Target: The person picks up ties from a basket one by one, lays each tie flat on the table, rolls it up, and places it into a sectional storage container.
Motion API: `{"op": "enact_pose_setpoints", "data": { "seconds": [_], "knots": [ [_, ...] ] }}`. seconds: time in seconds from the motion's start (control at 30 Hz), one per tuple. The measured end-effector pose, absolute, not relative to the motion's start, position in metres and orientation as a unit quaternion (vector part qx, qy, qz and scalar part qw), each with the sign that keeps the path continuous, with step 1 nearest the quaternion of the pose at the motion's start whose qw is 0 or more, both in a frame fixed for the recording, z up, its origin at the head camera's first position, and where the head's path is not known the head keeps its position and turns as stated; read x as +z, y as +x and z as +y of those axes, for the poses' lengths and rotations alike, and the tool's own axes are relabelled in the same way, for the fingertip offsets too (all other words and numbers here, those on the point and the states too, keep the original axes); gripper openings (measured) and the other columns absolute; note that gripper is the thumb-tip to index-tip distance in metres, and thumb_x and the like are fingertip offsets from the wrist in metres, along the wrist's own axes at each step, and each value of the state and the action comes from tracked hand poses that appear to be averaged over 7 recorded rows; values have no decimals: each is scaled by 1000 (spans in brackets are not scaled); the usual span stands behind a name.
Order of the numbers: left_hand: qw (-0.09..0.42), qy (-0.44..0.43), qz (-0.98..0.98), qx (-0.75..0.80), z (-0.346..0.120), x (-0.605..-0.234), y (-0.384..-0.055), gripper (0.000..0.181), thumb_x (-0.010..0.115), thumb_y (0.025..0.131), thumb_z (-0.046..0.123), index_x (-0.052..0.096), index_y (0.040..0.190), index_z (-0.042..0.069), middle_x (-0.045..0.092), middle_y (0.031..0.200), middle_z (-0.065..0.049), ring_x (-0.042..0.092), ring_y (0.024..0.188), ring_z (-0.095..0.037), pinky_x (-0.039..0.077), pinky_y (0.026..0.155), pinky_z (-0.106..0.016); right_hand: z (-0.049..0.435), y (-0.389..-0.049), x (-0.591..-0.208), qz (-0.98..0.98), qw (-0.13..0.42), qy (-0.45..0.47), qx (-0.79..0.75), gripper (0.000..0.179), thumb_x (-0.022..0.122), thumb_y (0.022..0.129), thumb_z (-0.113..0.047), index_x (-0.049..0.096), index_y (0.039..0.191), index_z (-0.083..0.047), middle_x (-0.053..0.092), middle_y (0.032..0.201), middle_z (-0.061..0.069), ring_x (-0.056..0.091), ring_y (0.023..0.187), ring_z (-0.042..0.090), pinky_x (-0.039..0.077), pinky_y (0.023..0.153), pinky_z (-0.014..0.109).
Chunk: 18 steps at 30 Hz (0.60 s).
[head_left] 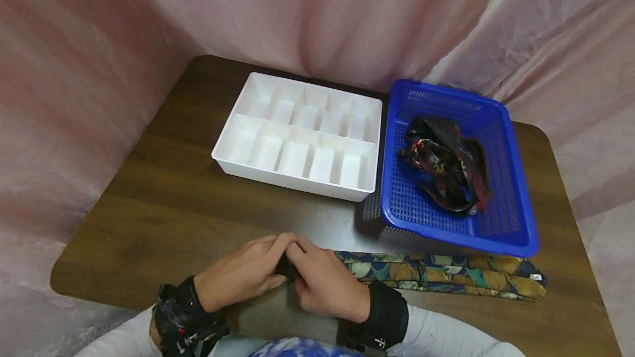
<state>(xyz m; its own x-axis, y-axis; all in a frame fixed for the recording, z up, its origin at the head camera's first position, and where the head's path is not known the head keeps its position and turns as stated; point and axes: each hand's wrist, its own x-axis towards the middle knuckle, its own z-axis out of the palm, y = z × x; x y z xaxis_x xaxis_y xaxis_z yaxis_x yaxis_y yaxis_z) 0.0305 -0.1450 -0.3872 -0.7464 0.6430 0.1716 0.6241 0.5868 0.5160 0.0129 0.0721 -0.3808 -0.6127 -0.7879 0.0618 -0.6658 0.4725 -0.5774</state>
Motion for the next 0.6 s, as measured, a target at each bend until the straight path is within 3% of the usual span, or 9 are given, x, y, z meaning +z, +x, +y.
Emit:
{"op": "enact_pose_setpoints", "data": {
  "seconds": [0.1,0.27,0.47,0.6],
  "knots": [
    [29,358,889,284,-144,-387,32,73,88,83,14,44,141,4,71,110,-5,71,99,-15,59,82,-31,74,17,-384,854,110,-412,-299,33,70,78,3,52,102,-12,52,100,0,43,74,9,36,65,20],
    [37,346,894,280,-140,-386,32,73,89,81,12,44,138,4,71,108,-4,70,95,-15,59,79,-29,74,16,-384,862,53,-430,-262,38,76,84,-10,59,117,-13,60,105,0,58,83,13,50,73,27],
    [29,344,896,278,-137,-387,34,71,88,83,11,45,137,3,70,102,-4,67,89,-13,56,74,-28,79,15,-389,847,68,-401,-342,32,74,78,2,57,102,-11,56,96,0,49,71,7,40,64,16],
    [20,340,899,275,-135,-387,33,66,87,82,7,46,133,4,69,99,-4,68,88,-14,56,74,-29,78,16,-385,855,52,-422,-296,43,71,80,1,59,120,-11,56,104,2,50,74,9,43,65,20]
  ]
}}
